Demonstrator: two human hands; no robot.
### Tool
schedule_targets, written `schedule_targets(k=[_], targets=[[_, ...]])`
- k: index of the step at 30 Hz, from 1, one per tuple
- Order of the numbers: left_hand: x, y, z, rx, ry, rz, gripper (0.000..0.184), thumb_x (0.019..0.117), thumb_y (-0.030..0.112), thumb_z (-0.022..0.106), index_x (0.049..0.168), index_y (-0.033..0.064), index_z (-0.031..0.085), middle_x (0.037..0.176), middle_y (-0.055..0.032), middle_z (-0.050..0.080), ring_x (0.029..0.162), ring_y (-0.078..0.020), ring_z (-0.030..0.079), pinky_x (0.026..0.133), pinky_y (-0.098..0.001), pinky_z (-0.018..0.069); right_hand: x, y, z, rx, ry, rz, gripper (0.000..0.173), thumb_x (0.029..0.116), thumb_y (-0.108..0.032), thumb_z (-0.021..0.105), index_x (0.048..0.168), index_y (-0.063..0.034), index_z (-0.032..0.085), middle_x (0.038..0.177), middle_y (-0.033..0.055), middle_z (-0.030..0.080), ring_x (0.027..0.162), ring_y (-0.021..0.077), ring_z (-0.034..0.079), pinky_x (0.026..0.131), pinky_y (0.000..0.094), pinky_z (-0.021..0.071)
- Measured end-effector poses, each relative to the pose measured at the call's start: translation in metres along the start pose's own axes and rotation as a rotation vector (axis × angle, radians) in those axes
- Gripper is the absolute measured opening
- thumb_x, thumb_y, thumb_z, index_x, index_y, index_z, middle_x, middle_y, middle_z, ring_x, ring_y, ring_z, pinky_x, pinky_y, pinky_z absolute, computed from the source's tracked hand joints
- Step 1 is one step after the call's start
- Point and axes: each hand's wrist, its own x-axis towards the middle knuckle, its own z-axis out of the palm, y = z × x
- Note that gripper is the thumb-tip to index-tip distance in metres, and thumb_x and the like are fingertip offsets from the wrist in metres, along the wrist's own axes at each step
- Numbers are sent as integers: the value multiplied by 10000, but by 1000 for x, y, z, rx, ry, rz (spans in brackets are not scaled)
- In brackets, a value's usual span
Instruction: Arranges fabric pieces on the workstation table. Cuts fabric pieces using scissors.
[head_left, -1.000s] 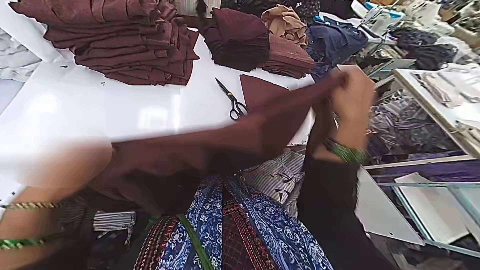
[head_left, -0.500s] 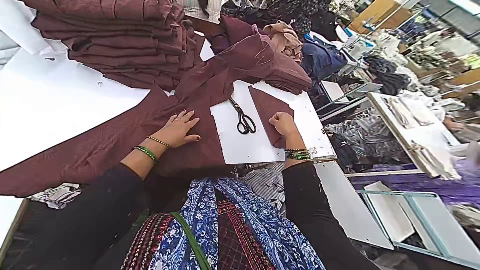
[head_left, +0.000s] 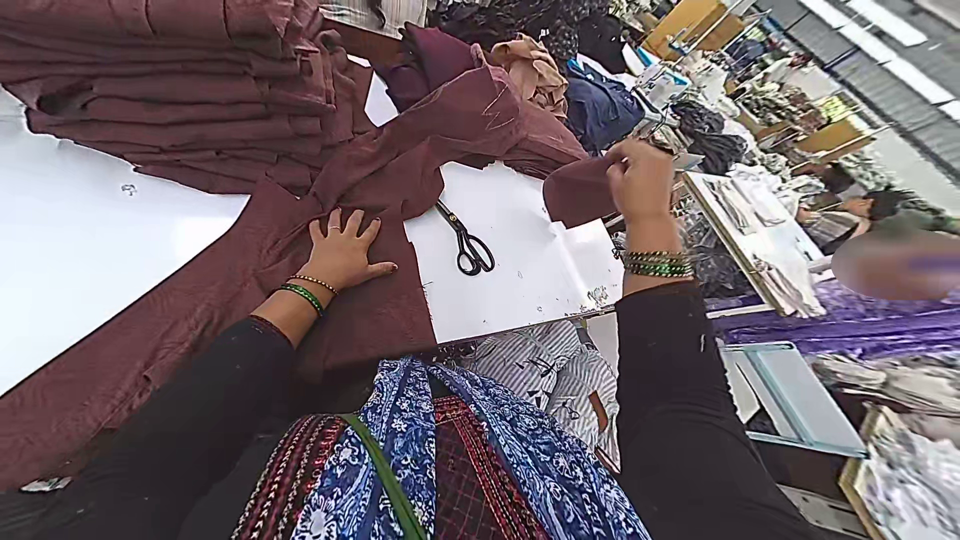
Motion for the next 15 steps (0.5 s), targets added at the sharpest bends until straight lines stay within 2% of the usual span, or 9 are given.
schedule_targets(k=[1, 3, 5, 6, 8, 10, 12, 15], targets=[[2, -1, 3, -11, 5, 17, 989, 877, 769, 570, 1634, 197, 293, 1714, -152, 160, 1559, -484, 76, 1129, -805, 75, -12, -4, 13, -22, -73, -32, 276, 986, 1, 497, 1183, 30, 688, 1215, 305, 660, 1173, 514, 611, 972, 710, 443], [4, -5, 8, -7, 38, 115, 946, 914, 740, 540, 1632, 175, 298, 1729, -97, 136, 1582, -420, 67, 1160, -769, 55, -41, -6, 56, -12, -331, -82, 217, 1010, -26, 539, 1151, 17, 698, 1138, 307, 677, 1111, 522, 631, 931, 717, 465], [7, -9, 8, 21, 21, 246, 883, 960, 675, 529, 1629, 145, 301, 1728, -78, 153, 1595, -364, 58, 1211, -696, 56, -58, -4, 107, 86, -607, -84, 214, 1000, -61, 575, 1136, -7, 731, 1126, 240, 711, 1114, 423, 658, 990, 632, 473], [9, -11, 7, 42, 8, 293, 876, 970, 668, 513, 1629, 133, 296, 1724, -77, 173, 1597, -352, 57, 1228, -665, 54, -68, -13, 121, 157, -653, -48, 241, 1003, -58, 554, 1167, 0, 721, 1162, 231, 704, 1148, 395, 648, 1024, 593, 461], [11, -11, 6, 75, -13, 329, 887, 970, 684, 492, 1624, 115, 303, 1715, -91, 206, 1594, -358, 84, 1242, -633, 70, -88, -36, 141, 324, -494, -27, 268, 992, -30, 516, 1158, 29, 719, 1217, 231, 686, 1201, 369, 631, 1065, 528, 456], [11, -11, 7, 96, -29, 323, 913, 959, 706, 489, 1627, 115, 293, 1714, -97, 205, 1590, -360, 112, 1246, -623, 78, -104, -59, 164, 486, -281, -65, 254, 986, -12, 520, 1129, 71, 713, 1274, 256, 660, 1264, 380, 599, 1097, 512, 447], [9, -10, 7, 113, -40, 321, 916, 954, 713, 490, 1630, 127, 290, 1716, -101, 194, 1589, -366, 112, 1246, -623, 78, -117, -81, 186, 566, -200, -63, 264, 996, -52, 528, 1145, 72, 707, 1314, 262, 634, 1317, 391, 553, 1129, 511, 418], [0, -8, 11, 122, -50, 389, 875, 973, 691, 474, 1622, 127, 314, 1718, -95, 188, 1594, -356, 86, 1243, -624, 64, -128, -100, 200, 511, -153, -12, 288, 1012, -121, 550, 1176, 58, 704, 1368, 259, 611, 1401, 417, 472, 1191, 514, 338]])
